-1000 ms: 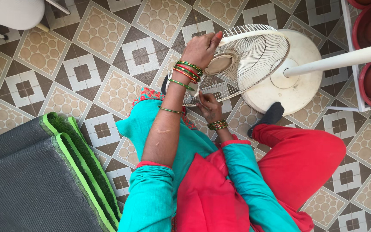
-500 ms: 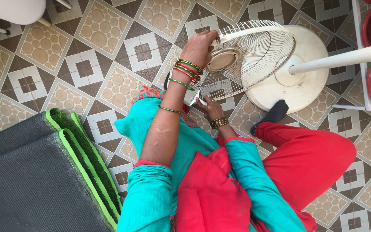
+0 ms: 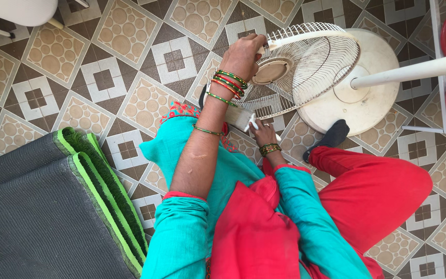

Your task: The person sits on the floor and uses a brush to clean the front grill and blades of a white pedestal fan. They hold the grill with one hand and brush the blades and grill with the other, rotating the fan head to access different areas.

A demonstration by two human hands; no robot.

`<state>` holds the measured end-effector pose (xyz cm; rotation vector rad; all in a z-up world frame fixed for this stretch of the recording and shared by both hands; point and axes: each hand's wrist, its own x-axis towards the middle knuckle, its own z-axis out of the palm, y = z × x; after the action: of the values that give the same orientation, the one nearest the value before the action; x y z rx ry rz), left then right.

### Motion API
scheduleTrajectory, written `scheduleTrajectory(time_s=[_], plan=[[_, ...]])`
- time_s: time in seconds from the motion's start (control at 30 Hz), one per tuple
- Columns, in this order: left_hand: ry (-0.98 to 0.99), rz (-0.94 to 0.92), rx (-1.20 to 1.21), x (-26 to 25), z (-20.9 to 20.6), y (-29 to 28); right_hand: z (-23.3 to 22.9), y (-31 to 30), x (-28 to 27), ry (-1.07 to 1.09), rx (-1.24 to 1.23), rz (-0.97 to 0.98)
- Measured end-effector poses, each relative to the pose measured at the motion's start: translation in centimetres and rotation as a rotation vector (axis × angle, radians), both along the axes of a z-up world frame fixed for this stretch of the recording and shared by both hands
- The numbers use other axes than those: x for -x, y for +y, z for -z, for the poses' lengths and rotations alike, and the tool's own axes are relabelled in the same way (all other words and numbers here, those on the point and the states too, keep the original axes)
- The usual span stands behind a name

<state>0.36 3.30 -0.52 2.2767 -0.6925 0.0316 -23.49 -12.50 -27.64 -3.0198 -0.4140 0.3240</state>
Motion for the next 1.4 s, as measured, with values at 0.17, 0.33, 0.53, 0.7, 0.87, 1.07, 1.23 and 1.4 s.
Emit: scheduleTrajectory(time_s=[0.17,0.33,0.53,0.7,0.87,1.07,1.23,1.4], plan=[[0.007,-0.002,-0.010,0.1,0.0,-0.3,-0.3,-1.9,0.3,-0.001,0.184,0.057],[-0.021,0.021,-0.018,-0.1,0.0,-0.6,-1.1,-4.3,0.7,0.042,0.362,0.171],[-0.026,0.057,0.035,0.0,-0.2,-1.1,-2.4,-9.2,-1.0,0.111,0.624,0.253],[-0.034,0.059,0.022,0.1,-0.4,-1.5,-4.6,-14.7,-3.0,0.124,0.737,0.317],[-0.070,0.073,0.033,0.1,-0.2,-1.8,-7.3,-19.6,-4.3,0.008,0.803,0.321],[-0.116,0.058,0.036,0.0,0.1,-2.0,-9.9,-22.5,-5.8,-0.324,0.834,0.293],[-0.120,0.042,0.018,0.0,0.3,-1.3,-13.0,-24.0,-6.9,-0.505,0.505,0.503],[-0.117,0.035,0.015,0.3,0.8,-1.6,-13.1,-21.9,-5.7,-0.117,-0.765,1.583]])
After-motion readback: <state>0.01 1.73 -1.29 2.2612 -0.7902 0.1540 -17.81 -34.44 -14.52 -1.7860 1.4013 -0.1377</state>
